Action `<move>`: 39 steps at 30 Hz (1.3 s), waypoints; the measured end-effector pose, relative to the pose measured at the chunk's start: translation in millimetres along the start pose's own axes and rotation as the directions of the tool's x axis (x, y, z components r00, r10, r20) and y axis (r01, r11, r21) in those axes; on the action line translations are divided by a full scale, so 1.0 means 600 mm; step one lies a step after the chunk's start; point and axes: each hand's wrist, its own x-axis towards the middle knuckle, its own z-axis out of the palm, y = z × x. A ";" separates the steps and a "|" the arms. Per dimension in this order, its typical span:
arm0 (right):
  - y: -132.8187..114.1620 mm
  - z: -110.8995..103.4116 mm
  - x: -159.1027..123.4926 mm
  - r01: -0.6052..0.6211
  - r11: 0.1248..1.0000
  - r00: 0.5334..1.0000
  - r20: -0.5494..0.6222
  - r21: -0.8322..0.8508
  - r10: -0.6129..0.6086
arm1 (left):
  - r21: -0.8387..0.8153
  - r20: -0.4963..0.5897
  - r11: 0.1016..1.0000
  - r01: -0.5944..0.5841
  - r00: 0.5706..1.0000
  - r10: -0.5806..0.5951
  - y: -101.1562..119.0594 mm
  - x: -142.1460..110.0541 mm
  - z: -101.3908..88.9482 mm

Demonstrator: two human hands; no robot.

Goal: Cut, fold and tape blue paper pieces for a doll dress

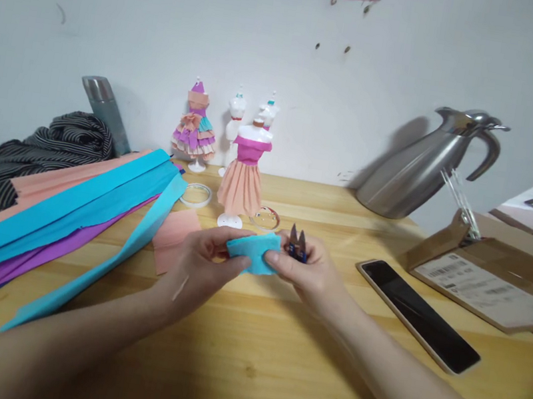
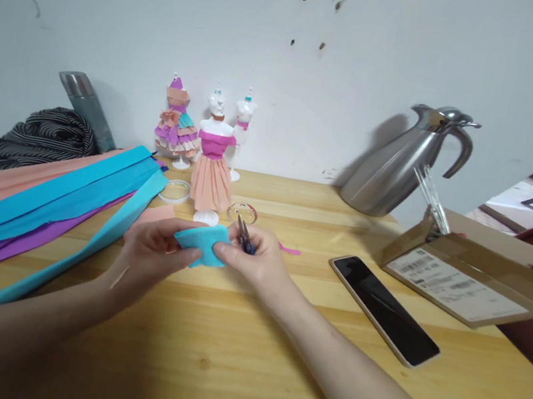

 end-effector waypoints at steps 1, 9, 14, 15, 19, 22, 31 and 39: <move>0.001 0.001 0.000 -0.084 0.994 0.996 0.010 0.064 0.083 | -0.071 0.040 0.995 0.070 0.997 -0.067 -0.001 0.002 0.000; -0.004 0.006 0.000 -0.268 0.941 0.963 0.048 0.208 0.264 | -0.222 0.223 0.930 0.292 0.944 -0.244 0.014 0.001 -0.002; -0.006 0.007 0.002 -0.262 0.940 0.965 0.084 0.221 0.249 | -0.227 0.271 0.908 0.352 0.918 -0.288 0.013 0.004 -0.007; -0.006 0.006 0.002 -0.255 0.942 0.966 0.094 0.217 0.239 | -0.228 0.285 0.904 0.362 0.912 -0.293 0.011 0.005 -0.008; -0.003 0.003 0.004 -0.221 0.959 0.973 0.115 0.178 0.203 | -0.238 0.330 0.895 0.377 0.898 -0.290 0.008 0.007 -0.010; 0.003 0.003 0.005 -0.179 0.976 0.981 0.093 0.124 0.168 | -0.237 0.328 0.900 0.365 0.902 -0.279 0.010 0.007 -0.009; -0.028 -0.019 -0.011 0.173 0.974 0.972 -0.134 -0.146 -0.193 | -0.209 0.123 0.959 0.192 0.978 -0.169 0.008 0.011 -0.009; -0.087 0.015 -0.051 -0.386 0.911 0.905 0.249 0.143 0.344 | -0.128 0.066 0.991 -0.049 0.996 0.057 0.024 0.004 -0.010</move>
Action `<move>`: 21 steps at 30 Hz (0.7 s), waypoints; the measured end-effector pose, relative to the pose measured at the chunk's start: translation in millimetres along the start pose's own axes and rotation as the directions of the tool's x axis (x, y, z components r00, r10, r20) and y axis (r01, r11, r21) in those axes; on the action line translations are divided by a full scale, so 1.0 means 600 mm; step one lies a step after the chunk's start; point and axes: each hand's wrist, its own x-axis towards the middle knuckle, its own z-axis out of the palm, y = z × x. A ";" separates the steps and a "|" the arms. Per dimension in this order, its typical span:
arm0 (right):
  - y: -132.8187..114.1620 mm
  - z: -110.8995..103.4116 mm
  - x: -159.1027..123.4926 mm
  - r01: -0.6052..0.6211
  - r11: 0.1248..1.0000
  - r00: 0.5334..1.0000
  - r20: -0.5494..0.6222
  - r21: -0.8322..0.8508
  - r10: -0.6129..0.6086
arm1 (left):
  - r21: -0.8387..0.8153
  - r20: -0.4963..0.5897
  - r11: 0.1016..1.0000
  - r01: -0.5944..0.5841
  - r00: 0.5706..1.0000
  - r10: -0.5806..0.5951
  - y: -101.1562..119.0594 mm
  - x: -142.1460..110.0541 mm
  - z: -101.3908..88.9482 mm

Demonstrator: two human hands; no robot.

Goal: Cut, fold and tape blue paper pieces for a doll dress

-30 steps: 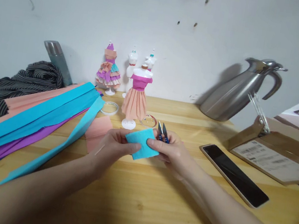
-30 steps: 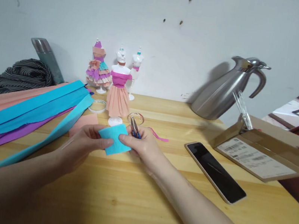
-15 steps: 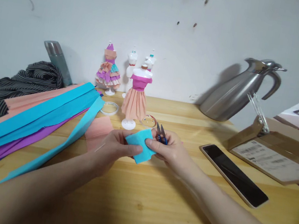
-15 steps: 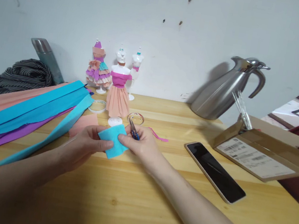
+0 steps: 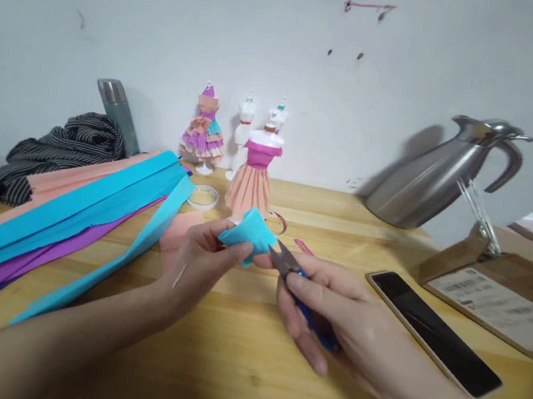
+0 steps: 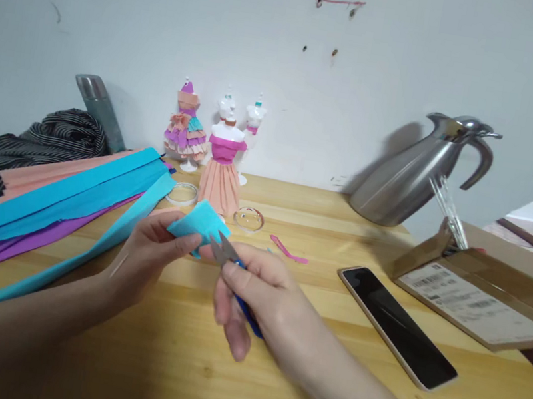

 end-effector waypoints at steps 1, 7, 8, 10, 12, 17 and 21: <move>0.000 0.006 0.001 -0.035 0.999 0.999 0.013 0.011 0.035 | 0.000 0.004 1.000 -0.011 1.000 0.011 0.001 -0.001 0.000; 0.011 0.010 0.014 -0.011 0.998 1.000 -0.017 0.063 0.012 | -0.032 -0.001 0.997 -0.076 0.997 0.076 0.010 -0.004 0.006; 0.013 0.008 0.015 -0.006 0.998 1.000 -0.016 0.066 0.007 | -0.025 0.000 0.996 -0.083 0.997 0.083 0.012 -0.004 0.007; 0.016 0.007 0.016 -0.005 0.998 1.000 -0.014 0.059 0.006 | -0.006 0.002 0.996 -0.091 0.996 0.091 0.012 -0.005 0.008; 0.017 0.007 0.016 -0.004 0.999 1.000 -0.018 0.050 0.005 | 0.016 0.005 0.995 -0.095 0.995 0.095 0.011 -0.005 0.007; 0.019 0.006 0.016 0.012 0.998 1.000 -0.005 0.058 -0.011 | 0.071 0.003 0.992 -0.109 0.994 0.109 0.003 -0.007 0.004; 0.018 0.006 0.018 0.007 0.999 1.000 -0.003 0.049 -0.007 | 0.064 -0.014 0.991 -0.114 0.993 0.116 0.003 -0.007 0.005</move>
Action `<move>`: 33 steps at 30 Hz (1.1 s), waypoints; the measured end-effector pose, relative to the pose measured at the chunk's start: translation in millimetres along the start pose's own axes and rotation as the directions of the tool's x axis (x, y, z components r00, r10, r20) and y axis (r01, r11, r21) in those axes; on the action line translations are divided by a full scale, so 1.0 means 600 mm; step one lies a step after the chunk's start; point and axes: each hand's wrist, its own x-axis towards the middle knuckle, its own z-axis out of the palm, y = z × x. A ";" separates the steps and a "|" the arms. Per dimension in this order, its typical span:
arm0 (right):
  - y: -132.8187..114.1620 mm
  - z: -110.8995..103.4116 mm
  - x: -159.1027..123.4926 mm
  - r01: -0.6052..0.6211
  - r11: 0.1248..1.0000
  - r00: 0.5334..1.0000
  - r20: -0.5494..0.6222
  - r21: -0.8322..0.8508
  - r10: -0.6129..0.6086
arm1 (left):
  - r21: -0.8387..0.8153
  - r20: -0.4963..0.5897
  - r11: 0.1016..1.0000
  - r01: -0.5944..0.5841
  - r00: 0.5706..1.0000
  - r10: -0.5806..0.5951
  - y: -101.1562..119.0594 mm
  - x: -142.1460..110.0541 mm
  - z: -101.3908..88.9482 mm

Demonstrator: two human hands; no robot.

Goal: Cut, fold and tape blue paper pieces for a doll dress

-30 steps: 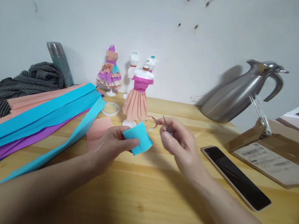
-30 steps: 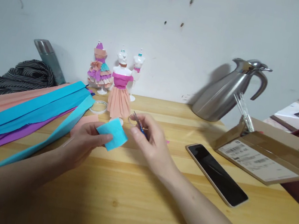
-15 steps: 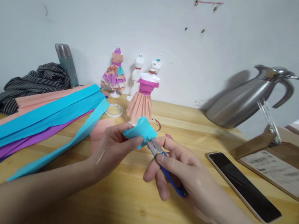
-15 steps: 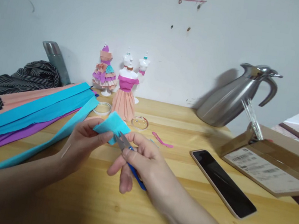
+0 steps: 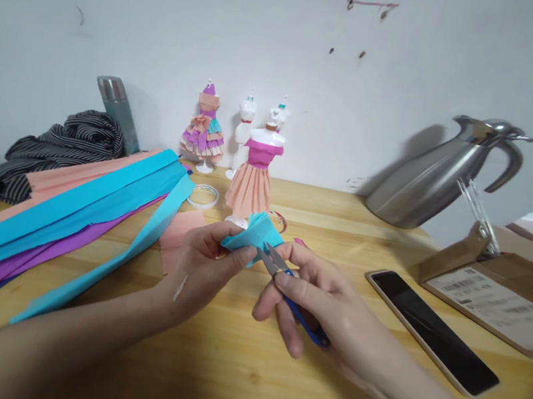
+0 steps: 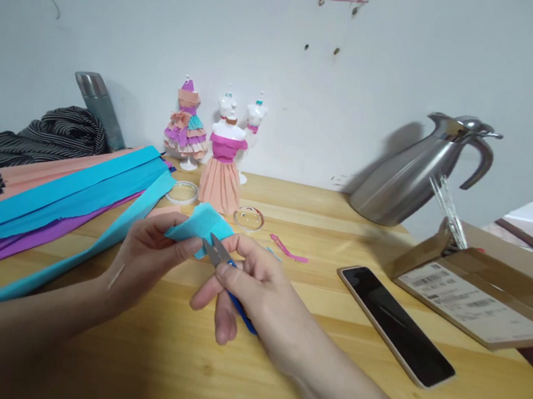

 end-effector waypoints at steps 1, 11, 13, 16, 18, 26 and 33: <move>0.000 0.000 0.000 -0.001 1.000 1.000 -0.001 -0.004 0.001 | -0.004 0.000 1.000 -0.003 1.000 0.003 0.001 0.000 0.001; 0.003 0.001 0.005 0.004 0.999 1.000 -0.022 -0.044 -0.005 | 0.173 -0.022 0.981 -0.085 0.996 0.090 -0.007 -0.001 -0.002; 0.004 0.003 0.005 0.019 0.997 0.999 -0.041 -0.081 -0.022 | 0.278 -0.040 0.948 -0.153 0.985 0.171 -0.010 -0.002 -0.003; 0.005 0.006 0.005 0.051 0.984 0.994 -0.089 -0.173 -0.067 | 0.426 -0.025 0.859 -0.285 0.945 0.327 -0.011 -0.002 -0.003; 0.007 0.008 0.004 0.072 0.964 0.986 -0.129 -0.257 -0.108 | 0.511 0.010 0.785 -0.350 0.916 0.402 -0.010 -0.001 -0.004; 0.021 0.002 0.004 0.251 0.501 0.854 -0.055 -0.828 -0.518 | 0.672 0.149 0.586 -0.453 0.858 0.492 -0.007 0.001 -0.010; 0.042 -0.010 0.009 0.262 -0.017 0.706 0.203 -0.965 -0.678 | 0.665 0.127 0.648 -0.372 0.911 0.393 -0.003 0.001 -0.011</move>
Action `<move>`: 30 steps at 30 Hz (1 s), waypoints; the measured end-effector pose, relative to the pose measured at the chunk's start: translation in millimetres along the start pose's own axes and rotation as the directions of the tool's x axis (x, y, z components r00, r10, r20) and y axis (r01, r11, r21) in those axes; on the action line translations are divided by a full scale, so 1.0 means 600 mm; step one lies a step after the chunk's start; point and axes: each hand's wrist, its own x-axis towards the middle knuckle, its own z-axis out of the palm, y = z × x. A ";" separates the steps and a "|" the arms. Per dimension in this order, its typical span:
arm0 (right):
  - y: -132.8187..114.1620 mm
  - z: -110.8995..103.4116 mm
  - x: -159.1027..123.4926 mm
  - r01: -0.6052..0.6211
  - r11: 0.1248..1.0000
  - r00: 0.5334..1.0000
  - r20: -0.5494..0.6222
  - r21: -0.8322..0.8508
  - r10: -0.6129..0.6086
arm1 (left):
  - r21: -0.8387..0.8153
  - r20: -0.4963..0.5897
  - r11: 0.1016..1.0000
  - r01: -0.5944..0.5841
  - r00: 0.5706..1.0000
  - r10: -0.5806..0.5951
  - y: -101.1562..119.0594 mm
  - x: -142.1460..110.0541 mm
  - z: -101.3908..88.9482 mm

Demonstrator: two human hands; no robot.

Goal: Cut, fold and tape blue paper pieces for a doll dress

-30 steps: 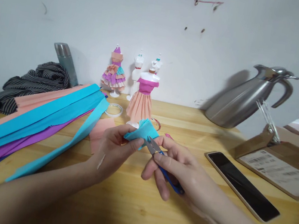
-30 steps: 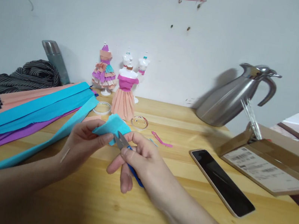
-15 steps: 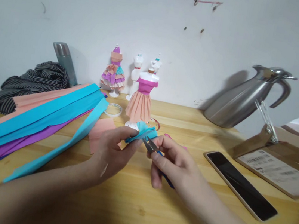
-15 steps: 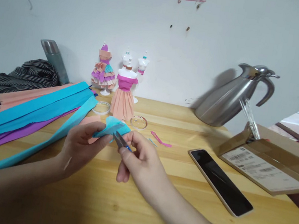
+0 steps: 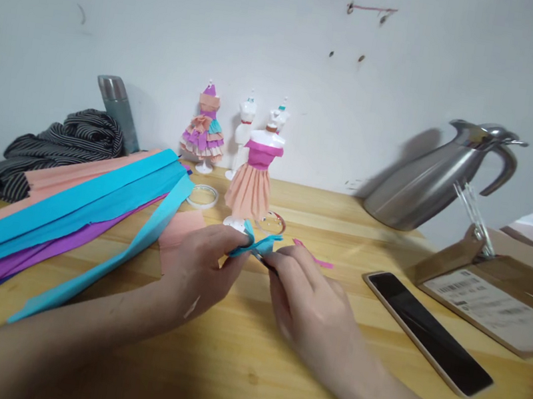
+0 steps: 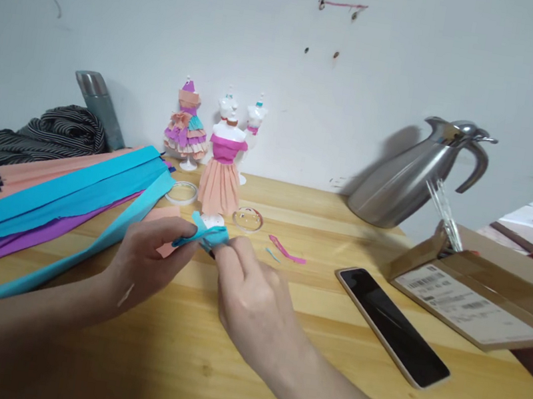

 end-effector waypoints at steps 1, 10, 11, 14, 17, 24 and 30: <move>0.001 0.001 0.000 -0.008 1.000 1.000 0.002 0.030 0.008 | 0.014 0.005 0.999 -0.030 1.000 0.030 -0.001 0.000 -0.001; -0.008 0.002 0.019 -0.546 0.409 0.820 0.366 0.731 0.441 | -0.131 0.008 0.988 0.083 0.997 -0.083 -0.006 0.001 0.004; -0.008 0.003 0.022 -0.556 0.361 0.805 0.379 0.748 0.456 | -0.172 0.029 0.972 0.160 0.987 -0.157 -0.004 0.002 0.006; -0.007 0.002 0.027 -0.566 0.272 0.778 0.396 0.778 0.489 | -0.336 0.110 0.872 0.356 0.934 -0.339 0.000 0.006 0.010; -0.004 0.000 0.029 -0.607 0.162 0.733 0.470 0.778 0.492 | -0.465 0.206 0.740 0.486 0.872 -0.443 0.004 0.009 0.011; -0.003 -0.001 0.029 -0.706 -0.166 0.587 0.700 0.688 0.406 | -0.265 0.064 0.925 0.271 0.963 -0.263 -0.009 0.000 0.011; -0.008 -0.004 0.031 -0.692 -0.179 0.604 0.696 0.700 0.388 | -0.406 0.185 0.806 0.431 0.902 -0.389 -0.007 0.010 0.004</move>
